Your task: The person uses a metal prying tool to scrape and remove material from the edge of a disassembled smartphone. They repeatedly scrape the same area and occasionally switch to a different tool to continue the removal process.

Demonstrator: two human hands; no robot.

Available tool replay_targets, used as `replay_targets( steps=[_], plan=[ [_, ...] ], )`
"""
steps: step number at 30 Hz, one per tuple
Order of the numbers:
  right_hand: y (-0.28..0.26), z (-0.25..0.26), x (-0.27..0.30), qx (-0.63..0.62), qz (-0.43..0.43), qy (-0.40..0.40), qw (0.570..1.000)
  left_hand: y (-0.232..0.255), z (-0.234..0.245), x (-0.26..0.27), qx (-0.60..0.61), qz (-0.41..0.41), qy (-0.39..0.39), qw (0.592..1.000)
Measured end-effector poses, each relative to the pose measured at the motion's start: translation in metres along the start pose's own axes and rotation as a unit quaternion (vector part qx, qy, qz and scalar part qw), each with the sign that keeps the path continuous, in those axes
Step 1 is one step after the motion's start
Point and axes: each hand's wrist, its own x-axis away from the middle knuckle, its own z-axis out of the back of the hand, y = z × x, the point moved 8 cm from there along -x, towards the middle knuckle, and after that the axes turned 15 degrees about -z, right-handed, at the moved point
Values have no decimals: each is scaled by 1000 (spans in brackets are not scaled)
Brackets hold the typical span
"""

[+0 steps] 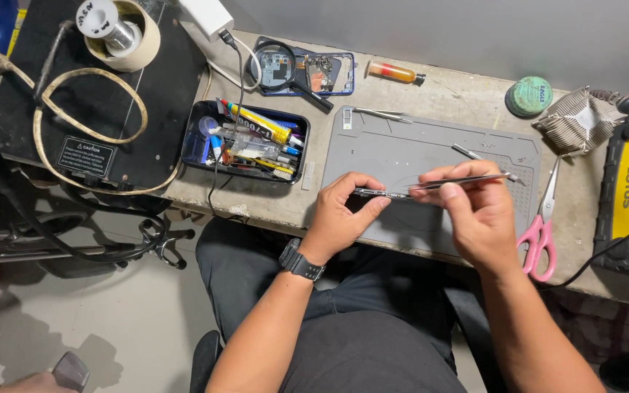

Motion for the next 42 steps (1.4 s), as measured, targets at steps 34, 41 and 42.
replay_targets(
  steps=[34,41,42],
  plan=[
    [-39,-35,16,239,197,56,949,2,-1,-2,-3,8,-4,1000],
    [-36,-34,16,250,202,56,945,2,-1,-3,-4,10,-4,1000],
    [-37,-34,16,253,201,57,945,2,-1,-2,-3,11,-3,1000]
  ],
)
